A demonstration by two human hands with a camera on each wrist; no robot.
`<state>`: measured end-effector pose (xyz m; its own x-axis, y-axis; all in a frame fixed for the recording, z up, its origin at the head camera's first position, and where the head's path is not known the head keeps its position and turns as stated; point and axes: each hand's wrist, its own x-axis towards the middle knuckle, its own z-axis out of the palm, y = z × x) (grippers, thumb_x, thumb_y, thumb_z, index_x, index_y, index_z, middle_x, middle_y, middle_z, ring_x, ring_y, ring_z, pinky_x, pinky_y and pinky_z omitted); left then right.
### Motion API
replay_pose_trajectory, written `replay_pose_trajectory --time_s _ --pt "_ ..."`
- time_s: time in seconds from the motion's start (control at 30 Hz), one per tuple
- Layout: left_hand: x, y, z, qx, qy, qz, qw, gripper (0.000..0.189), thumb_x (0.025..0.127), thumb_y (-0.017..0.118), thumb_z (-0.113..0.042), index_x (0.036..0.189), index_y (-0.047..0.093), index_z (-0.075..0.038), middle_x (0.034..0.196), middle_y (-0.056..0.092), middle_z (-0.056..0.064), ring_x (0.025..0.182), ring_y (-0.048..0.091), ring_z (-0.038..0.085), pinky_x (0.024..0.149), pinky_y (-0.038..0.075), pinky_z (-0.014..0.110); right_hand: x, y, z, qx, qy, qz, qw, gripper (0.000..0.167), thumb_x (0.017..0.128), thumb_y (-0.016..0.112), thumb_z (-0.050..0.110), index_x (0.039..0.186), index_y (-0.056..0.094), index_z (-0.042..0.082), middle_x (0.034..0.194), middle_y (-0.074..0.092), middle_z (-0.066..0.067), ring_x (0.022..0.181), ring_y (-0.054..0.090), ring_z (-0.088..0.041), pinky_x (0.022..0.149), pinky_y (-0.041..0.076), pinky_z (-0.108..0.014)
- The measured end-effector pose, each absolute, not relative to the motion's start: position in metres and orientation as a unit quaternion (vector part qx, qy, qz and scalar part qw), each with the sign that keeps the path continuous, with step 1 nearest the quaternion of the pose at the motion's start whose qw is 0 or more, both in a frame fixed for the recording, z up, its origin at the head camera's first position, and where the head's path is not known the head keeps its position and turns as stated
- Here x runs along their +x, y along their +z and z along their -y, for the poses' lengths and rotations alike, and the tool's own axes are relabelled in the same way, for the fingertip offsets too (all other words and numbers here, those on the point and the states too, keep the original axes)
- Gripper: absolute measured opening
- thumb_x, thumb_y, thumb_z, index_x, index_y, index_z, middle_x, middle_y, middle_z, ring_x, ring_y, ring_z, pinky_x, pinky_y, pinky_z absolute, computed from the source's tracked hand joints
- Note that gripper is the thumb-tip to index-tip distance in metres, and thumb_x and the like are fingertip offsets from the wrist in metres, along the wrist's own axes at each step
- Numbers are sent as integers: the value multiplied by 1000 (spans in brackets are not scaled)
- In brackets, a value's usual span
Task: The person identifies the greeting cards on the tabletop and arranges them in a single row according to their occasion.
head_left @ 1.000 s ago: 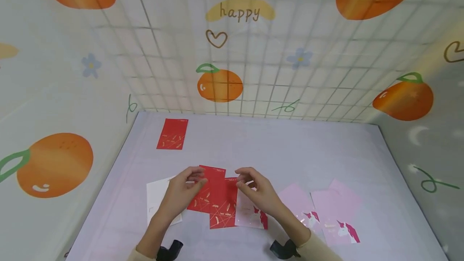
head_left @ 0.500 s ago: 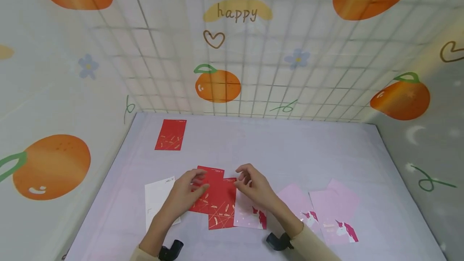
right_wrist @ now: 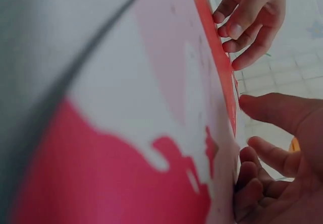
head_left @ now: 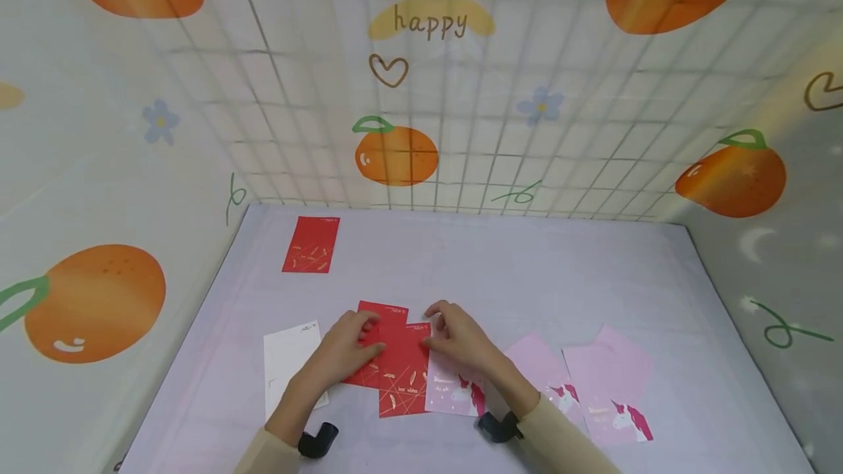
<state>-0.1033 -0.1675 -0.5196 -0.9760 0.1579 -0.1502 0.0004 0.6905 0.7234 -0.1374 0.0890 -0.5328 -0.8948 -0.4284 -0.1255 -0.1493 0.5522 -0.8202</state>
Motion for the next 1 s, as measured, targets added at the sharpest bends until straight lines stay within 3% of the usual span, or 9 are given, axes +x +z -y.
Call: replay_pose_trajectory --time_s 0.73,1.0 --pt "-109 -525 163 65 377 -918 107 44 75 87 -15 104 55 -14 99 57 2 91 60 19 66 57 30 -140 -537 -88 -167 -414 -880 162 45 84 81 25 121 58 16 100 55 4 89 56 -14 71 55 -26" --pt "-109 -525 164 79 387 -913 104 38 77 86 -14 103 58 -13 95 59 -1 86 60 16 68 57 31 -142 -538 -87 -169 -409 -884 153 38 86 78 19 118 57 16 97 54 5 86 55 -13 71 54 -26"
